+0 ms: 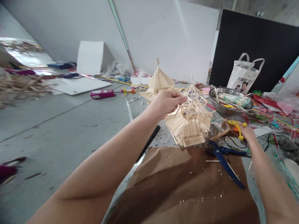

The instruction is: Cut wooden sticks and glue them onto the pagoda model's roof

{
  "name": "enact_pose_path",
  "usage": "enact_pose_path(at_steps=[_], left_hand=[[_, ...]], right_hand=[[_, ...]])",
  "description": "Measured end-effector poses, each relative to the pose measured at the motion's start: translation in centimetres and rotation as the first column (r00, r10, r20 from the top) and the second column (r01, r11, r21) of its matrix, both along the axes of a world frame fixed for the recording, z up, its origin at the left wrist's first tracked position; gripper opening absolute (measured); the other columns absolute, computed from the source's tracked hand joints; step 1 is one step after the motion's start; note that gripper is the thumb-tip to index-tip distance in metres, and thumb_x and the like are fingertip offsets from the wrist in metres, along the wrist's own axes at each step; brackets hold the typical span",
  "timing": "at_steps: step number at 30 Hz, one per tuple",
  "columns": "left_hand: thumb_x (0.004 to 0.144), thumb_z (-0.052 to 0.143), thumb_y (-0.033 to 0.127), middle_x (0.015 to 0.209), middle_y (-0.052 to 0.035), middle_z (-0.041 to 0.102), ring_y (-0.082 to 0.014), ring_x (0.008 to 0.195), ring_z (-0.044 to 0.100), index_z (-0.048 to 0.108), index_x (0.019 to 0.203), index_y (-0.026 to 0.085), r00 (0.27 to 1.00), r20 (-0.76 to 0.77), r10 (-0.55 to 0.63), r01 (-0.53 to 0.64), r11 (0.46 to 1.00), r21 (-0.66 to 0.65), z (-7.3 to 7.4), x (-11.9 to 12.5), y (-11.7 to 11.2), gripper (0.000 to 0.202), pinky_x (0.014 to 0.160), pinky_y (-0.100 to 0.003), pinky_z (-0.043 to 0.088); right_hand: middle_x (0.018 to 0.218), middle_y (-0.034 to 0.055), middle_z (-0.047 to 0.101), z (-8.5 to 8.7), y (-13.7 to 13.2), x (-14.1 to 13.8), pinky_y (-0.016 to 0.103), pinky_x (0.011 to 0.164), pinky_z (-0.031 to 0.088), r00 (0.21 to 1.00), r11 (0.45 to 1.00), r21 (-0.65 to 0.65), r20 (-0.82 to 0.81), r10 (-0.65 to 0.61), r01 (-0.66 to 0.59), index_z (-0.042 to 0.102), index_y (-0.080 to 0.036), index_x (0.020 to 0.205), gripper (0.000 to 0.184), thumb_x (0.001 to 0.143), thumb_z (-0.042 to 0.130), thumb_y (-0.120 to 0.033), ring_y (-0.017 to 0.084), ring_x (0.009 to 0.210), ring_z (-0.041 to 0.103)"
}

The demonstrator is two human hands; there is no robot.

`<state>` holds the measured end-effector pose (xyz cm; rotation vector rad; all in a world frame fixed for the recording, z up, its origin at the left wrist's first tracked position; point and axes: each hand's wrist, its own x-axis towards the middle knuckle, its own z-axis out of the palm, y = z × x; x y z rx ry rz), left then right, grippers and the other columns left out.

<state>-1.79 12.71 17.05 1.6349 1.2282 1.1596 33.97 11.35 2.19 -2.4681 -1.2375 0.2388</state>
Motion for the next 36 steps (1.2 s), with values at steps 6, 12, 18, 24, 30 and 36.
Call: enact_pose_path(at_steps=[6, 12, 18, 24, 30, 36], left_hand=[[0.065, 0.06, 0.022, 0.036, 0.0073, 0.023, -0.0023, 0.038, 0.019, 0.041, 0.043, 0.016, 0.999, 0.011, 0.046, -0.046, 0.999, 0.008, -0.1, 0.5, 0.0, 0.03, 0.045, -0.024, 0.015], [0.065, 0.059, 0.021, 0.036, 0.0072, 0.024, -0.0021, 0.038, 0.022, 0.036, 0.041, 0.016, 0.997, 0.077, 0.018, -0.023, 0.998, 0.06, -0.7, 0.7, 0.3, 0.034, 0.043, -0.023, 0.017], [0.064, 0.06, 0.023, 0.038, 0.0072, 0.024, -0.0028, 0.04, 0.02, 0.04, 0.042, 0.015, 0.996, 0.065, 0.055, -0.059, 0.997, 0.054, -0.5, 0.9, 0.0, 0.031, 0.044, -0.024, 0.018], [0.065, 0.059, 0.024, 0.04, 0.0073, 0.023, -0.0034, 0.041, 0.02, 0.045, 0.043, 0.014, 0.997, 0.019, 0.071, -0.072, 0.995, 0.074, -0.5, 1.1, 0.0, 0.028, 0.046, -0.024, 0.018], [0.065, 0.059, 0.024, 0.039, 0.0076, 0.022, -0.0029, 0.04, 0.018, 0.043, 0.042, 0.014, 0.999, -0.001, 0.052, -0.052, 0.995, 0.09, -0.6, 1.0, 0.3, 0.03, 0.044, -0.024, 0.015], [0.065, 0.06, 0.022, 0.04, 0.0069, 0.026, -0.0037, 0.041, 0.021, 0.052, 0.045, 0.013, 1.0, -0.001, 0.009, -0.009, 0.995, 0.095, -0.7, 1.0, 0.9, 0.024, 0.044, -0.024, 0.017]], right_hand=[[0.089, 0.0209, 0.063, 3.1, -0.7, -0.8, 0.047, 0.068, 0.042, 0.971, 0.991, -0.096, 0.229, -0.069, 0.093, 0.066, -0.016, 0.085, 0.053, 0.073, 0.038, -0.059, 0.036, 0.086, 0.058], [0.078, 0.0092, 0.065, 8.0, -1.2, -6.6, 0.035, 0.063, 0.041, 0.938, 0.946, 0.261, 0.334, 0.097, -0.191, 0.065, -0.02, 0.082, 0.04, 0.074, 0.042, -0.051, 0.025, 0.074, 0.059], [0.074, 0.0066, 0.064, 11.4, -1.1, -13.0, 0.03, 0.063, 0.038, 0.857, 0.766, 0.415, 0.384, 0.343, -0.492, 0.064, -0.019, 0.08, 0.033, 0.076, 0.044, -0.046, 0.019, 0.068, 0.055], [0.071, 0.0051, 0.063, 13.0, -0.9, -16.7, 0.027, 0.06, 0.035, 0.764, 0.612, 0.462, 0.326, 0.556, -0.642, 0.065, -0.017, 0.078, 0.033, 0.078, 0.045, -0.044, 0.016, 0.065, 0.053], [0.063, 0.0023, 0.06, 13.7, -0.2, -18.5, 0.024, 0.056, 0.034, 0.724, 0.559, 0.518, 0.188, 0.663, -0.647, 0.065, -0.014, 0.077, 0.033, 0.077, 0.046, -0.042, 0.012, 0.056, 0.049], [0.053, -0.0008, 0.052, 13.7, 0.9, -18.9, 0.023, 0.053, 0.031, 0.759, 0.621, 0.509, 0.103, 0.643, -0.596, 0.065, -0.012, 0.074, 0.037, 0.074, 0.048, -0.045, 0.01, 0.05, 0.043]])
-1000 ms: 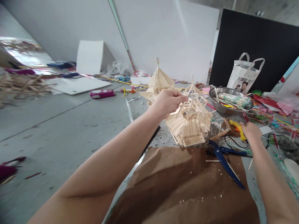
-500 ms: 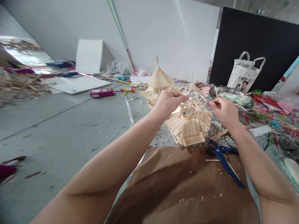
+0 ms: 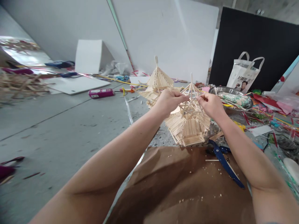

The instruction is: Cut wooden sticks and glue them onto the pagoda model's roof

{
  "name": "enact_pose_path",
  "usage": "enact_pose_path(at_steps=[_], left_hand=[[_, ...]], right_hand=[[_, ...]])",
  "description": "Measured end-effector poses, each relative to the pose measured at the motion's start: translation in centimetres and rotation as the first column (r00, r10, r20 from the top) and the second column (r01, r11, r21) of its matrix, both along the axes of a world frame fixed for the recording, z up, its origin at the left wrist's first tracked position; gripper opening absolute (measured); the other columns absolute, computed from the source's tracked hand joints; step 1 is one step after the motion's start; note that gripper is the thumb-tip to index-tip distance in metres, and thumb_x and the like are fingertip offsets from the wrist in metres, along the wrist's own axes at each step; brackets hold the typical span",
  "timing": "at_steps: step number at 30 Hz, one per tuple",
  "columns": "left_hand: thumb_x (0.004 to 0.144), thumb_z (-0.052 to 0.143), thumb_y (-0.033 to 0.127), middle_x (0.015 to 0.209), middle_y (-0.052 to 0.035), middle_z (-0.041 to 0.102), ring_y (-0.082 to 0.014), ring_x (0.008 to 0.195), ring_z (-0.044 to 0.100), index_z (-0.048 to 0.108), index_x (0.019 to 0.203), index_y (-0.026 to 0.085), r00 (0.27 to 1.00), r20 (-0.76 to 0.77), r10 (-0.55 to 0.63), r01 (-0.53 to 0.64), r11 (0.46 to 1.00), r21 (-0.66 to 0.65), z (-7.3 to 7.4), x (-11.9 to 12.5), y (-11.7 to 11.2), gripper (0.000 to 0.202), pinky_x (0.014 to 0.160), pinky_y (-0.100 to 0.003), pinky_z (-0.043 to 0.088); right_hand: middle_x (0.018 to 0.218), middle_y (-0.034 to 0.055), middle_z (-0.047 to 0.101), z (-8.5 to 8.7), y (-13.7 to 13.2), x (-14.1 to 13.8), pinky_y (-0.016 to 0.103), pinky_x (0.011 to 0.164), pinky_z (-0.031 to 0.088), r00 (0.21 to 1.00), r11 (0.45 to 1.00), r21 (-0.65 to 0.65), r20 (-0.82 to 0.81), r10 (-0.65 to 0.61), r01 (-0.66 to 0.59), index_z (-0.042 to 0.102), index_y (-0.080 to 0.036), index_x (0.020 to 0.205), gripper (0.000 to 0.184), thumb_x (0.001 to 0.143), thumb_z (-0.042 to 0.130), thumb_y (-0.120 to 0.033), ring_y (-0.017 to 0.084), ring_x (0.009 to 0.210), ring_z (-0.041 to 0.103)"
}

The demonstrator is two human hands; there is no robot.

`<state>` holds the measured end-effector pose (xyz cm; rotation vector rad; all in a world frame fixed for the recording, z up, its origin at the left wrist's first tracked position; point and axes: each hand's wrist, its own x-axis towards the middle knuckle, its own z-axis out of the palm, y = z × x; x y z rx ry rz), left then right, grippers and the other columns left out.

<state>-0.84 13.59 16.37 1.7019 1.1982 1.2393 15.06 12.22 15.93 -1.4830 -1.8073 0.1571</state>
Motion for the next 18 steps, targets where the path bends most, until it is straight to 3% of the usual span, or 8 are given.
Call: enact_pose_path(at_steps=[12, 18], left_hand=[[0.067, 0.06, 0.024, 0.041, 0.0064, 0.027, -0.0037, 0.041, 0.02, 0.059, 0.049, 0.012, 1.0, -0.013, -0.01, 0.01, 1.0, -0.029, -0.05, 0.03, 0.14, 0.021, 0.045, -0.024, 0.018], [0.066, 0.059, 0.026, 0.041, 0.0055, 0.03, -0.0045, 0.042, 0.024, 0.059, 0.05, 0.012, 1.0, -0.02, -0.024, 0.024, 0.999, 0.025, -0.49, 0.03, 0.64, 0.022, 0.045, -0.024, 0.02]], right_hand=[[0.052, -0.0009, 0.051, -0.11, 0.28, -0.2, 0.023, 0.05, 0.03, 1.0, 0.999, -0.029, 0.001, 0.031, -0.031, 0.064, -0.012, 0.071, 0.037, 0.073, 0.049, -0.045, 0.009, 0.049, 0.041], [0.053, -0.001, 0.052, -0.07, 0.18, -0.52, 0.022, 0.05, 0.03, 0.997, 0.997, -0.036, -0.028, 0.07, -0.071, 0.064, -0.012, 0.073, 0.038, 0.073, 0.049, -0.046, 0.009, 0.049, 0.042]])
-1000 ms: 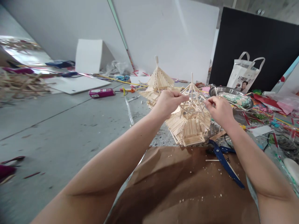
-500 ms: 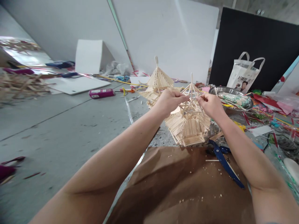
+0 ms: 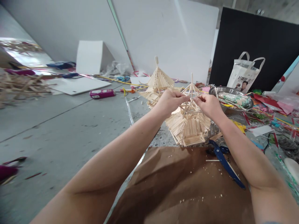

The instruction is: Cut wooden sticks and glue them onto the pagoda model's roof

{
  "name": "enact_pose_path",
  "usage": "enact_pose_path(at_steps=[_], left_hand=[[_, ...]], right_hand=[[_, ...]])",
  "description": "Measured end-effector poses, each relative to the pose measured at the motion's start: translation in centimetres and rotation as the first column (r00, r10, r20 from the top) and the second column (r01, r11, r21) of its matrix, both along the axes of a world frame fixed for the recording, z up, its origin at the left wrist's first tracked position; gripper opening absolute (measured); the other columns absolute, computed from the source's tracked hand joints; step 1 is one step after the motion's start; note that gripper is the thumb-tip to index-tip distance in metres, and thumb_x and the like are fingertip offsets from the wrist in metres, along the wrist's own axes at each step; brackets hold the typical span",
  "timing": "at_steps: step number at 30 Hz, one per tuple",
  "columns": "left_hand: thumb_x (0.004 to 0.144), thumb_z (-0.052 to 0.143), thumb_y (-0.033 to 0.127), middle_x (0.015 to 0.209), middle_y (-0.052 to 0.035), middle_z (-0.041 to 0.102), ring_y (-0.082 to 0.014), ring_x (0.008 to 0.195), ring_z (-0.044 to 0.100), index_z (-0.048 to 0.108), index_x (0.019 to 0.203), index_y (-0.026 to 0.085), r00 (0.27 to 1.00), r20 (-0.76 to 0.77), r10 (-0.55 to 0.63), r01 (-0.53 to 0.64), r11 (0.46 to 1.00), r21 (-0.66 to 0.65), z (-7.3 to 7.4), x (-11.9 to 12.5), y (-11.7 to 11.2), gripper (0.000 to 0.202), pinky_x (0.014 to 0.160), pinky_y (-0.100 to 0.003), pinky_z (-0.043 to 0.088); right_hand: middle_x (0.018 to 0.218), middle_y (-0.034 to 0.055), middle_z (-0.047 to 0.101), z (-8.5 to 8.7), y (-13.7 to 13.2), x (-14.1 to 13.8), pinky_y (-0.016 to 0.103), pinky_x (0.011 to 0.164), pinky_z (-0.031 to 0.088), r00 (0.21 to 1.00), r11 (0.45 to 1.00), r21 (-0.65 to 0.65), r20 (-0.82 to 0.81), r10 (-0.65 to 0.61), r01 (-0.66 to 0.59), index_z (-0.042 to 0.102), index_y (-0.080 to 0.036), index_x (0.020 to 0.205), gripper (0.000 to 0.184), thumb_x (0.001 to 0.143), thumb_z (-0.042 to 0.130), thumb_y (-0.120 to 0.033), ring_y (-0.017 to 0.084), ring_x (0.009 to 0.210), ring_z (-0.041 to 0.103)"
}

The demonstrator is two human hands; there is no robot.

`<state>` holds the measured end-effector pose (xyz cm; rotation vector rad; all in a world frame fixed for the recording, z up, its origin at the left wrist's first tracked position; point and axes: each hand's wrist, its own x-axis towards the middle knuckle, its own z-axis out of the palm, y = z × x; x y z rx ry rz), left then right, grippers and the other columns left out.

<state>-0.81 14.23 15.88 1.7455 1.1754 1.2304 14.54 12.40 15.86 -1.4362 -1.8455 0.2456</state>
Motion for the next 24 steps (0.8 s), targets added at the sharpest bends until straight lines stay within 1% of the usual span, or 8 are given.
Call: enact_pose_path(at_steps=[3, 8, 11, 16, 20, 24], left_hand=[[0.066, 0.059, 0.027, 0.042, 0.0047, 0.034, -0.005, 0.042, 0.027, 0.06, 0.05, 0.012, 1.0, -0.006, -0.003, 0.003, 1.0, 0.016, -0.21, 0.0, 0.29, 0.022, 0.046, -0.023, 0.021], [0.065, 0.06, 0.029, 0.042, 0.0049, 0.035, -0.0048, 0.042, 0.027, 0.061, 0.052, 0.012, 1.0, 0.008, -0.01, 0.01, 1.0, 0.016, -0.44, -0.02, 0.52, 0.021, 0.045, -0.023, 0.02], [0.064, 0.06, 0.03, 0.043, 0.0044, 0.037, -0.0051, 0.043, 0.029, 0.062, 0.055, 0.012, 1.0, 0.013, -0.022, 0.022, 1.0, 0.017, -0.62, -0.05, 0.7, 0.02, 0.045, -0.022, 0.022], [0.065, 0.059, 0.032, 0.044, 0.0035, 0.04, -0.0058, 0.044, 0.033, 0.064, 0.058, 0.012, 1.0, 0.01, -0.022, 0.021, 0.999, 0.033, -0.85, -0.03, 0.95, 0.021, 0.045, -0.022, 0.024], [0.063, 0.06, 0.031, 0.043, 0.004, 0.039, -0.0057, 0.044, 0.031, 0.064, 0.057, 0.012, 1.0, 0.013, -0.01, 0.009, 1.0, 0.015, -0.74, -0.01, 0.78, 0.021, 0.045, -0.023, 0.024], [0.063, 0.06, 0.032, 0.043, 0.0045, 0.036, -0.0059, 0.043, 0.03, 0.064, 0.057, 0.012, 1.0, 0.008, -0.021, 0.021, 1.0, 0.01, -0.72, -0.04, 0.78, 0.022, 0.045, -0.023, 0.022]], right_hand=[[0.053, -0.0009, 0.052, 0.02, -0.03, -0.03, 0.022, 0.051, 0.031, 1.0, 1.0, -0.002, 0.007, -0.011, 0.011, 0.064, -0.012, 0.073, 0.036, 0.073, 0.049, -0.045, 0.009, 0.051, 0.043], [0.057, 0.0001, 0.055, -0.04, 0.03, -0.03, 0.023, 0.054, 0.033, 1.0, 1.0, -0.015, 0.014, -0.017, 0.017, 0.064, -0.012, 0.075, 0.038, 0.073, 0.049, -0.047, 0.01, 0.053, 0.046], [0.059, 0.001, 0.056, -0.14, 0.13, -0.12, 0.024, 0.055, 0.033, 1.0, 1.0, -0.018, 0.004, -0.016, 0.016, 0.065, -0.012, 0.075, 0.039, 0.072, 0.05, -0.048, 0.011, 0.055, 0.047], [0.057, 0.0006, 0.055, -0.19, 0.21, -0.34, 0.024, 0.055, 0.033, 0.999, 0.999, -0.005, 0.012, -0.041, 0.041, 0.065, -0.012, 0.072, 0.04, 0.071, 0.05, -0.05, 0.011, 0.055, 0.046], [0.057, -0.0002, 0.054, -0.2, 0.21, -0.35, 0.023, 0.055, 0.032, 0.999, 0.999, -0.001, 0.02, -0.049, 0.049, 0.064, -0.013, 0.072, 0.039, 0.072, 0.049, -0.049, 0.01, 0.054, 0.045], [0.054, -0.0005, 0.052, -0.39, 0.36, -0.22, 0.023, 0.052, 0.031, 0.998, 0.999, 0.014, 0.041, -0.049, 0.048, 0.063, -0.013, 0.069, 0.04, 0.074, 0.046, -0.048, 0.01, 0.052, 0.044]])
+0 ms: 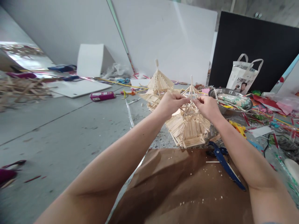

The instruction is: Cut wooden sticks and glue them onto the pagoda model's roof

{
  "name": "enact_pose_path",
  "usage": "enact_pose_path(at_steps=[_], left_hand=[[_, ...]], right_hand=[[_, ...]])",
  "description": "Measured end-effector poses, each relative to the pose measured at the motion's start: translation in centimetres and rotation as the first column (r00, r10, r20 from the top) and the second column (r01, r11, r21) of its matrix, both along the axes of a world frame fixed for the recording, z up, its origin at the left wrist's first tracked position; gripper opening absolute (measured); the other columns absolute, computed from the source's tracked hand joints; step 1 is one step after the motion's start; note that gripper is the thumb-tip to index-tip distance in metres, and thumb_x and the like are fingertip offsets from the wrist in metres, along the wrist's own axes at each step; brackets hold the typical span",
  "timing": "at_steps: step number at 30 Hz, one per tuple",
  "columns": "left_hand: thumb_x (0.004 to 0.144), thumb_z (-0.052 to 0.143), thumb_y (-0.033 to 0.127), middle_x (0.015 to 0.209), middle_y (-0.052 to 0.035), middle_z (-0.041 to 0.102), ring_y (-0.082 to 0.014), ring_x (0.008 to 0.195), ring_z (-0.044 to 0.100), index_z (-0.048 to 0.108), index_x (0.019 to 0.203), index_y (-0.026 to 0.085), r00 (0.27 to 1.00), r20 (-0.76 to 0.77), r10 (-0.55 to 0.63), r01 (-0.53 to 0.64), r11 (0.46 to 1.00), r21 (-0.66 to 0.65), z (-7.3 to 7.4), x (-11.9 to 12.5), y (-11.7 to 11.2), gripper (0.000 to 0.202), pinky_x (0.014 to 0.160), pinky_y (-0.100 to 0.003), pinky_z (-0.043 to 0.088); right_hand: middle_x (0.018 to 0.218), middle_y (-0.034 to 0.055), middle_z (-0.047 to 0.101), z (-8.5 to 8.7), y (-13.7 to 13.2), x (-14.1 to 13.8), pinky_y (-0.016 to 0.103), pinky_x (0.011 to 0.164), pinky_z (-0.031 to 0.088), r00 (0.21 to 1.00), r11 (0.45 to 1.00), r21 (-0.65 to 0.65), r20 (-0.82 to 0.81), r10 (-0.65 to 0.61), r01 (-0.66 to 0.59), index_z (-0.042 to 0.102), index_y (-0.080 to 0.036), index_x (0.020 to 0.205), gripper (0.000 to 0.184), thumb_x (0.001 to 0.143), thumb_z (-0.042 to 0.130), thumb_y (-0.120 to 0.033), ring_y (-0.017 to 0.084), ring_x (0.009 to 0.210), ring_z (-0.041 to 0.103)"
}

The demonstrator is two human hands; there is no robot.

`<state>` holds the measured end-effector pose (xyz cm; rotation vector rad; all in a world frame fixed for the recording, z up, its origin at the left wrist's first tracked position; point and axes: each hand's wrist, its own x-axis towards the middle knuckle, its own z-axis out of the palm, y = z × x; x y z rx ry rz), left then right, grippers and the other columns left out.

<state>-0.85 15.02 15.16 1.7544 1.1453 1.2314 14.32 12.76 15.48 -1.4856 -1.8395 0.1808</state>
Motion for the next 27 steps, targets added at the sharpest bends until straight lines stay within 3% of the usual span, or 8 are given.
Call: enact_pose_path(at_steps=[13, 27], left_hand=[[0.065, 0.059, 0.031, 0.041, 0.0058, 0.031, -0.0048, 0.042, 0.025, 0.064, 0.058, 0.012, 1.0, -0.01, -0.011, 0.011, 0.999, -0.031, 0.33, 0.0, -0.11, 0.021, 0.045, -0.023, 0.019], [0.066, 0.059, 0.026, 0.038, 0.0077, 0.025, -0.003, 0.04, 0.019, 0.061, 0.052, 0.011, 1.0, -0.009, 0.006, -0.007, 0.998, -0.063, 0.91, 0.04, -0.58, 0.02, 0.044, -0.022, 0.016]], right_hand=[[0.045, -0.0028, 0.042, -0.33, 0.51, 0.04, 0.023, 0.048, 0.024, 1.0, 1.0, 0.027, 0.01, 0.002, -0.003, 0.061, -0.013, 0.063, 0.04, 0.077, 0.041, -0.044, 0.009, 0.046, 0.038], [0.049, -0.001, 0.048, -0.5, 0.71, 0.14, 0.023, 0.049, 0.026, 1.0, 0.999, 0.041, 0.006, 0.009, -0.01, 0.062, -0.013, 0.064, 0.04, 0.077, 0.041, -0.043, 0.009, 0.047, 0.039]])
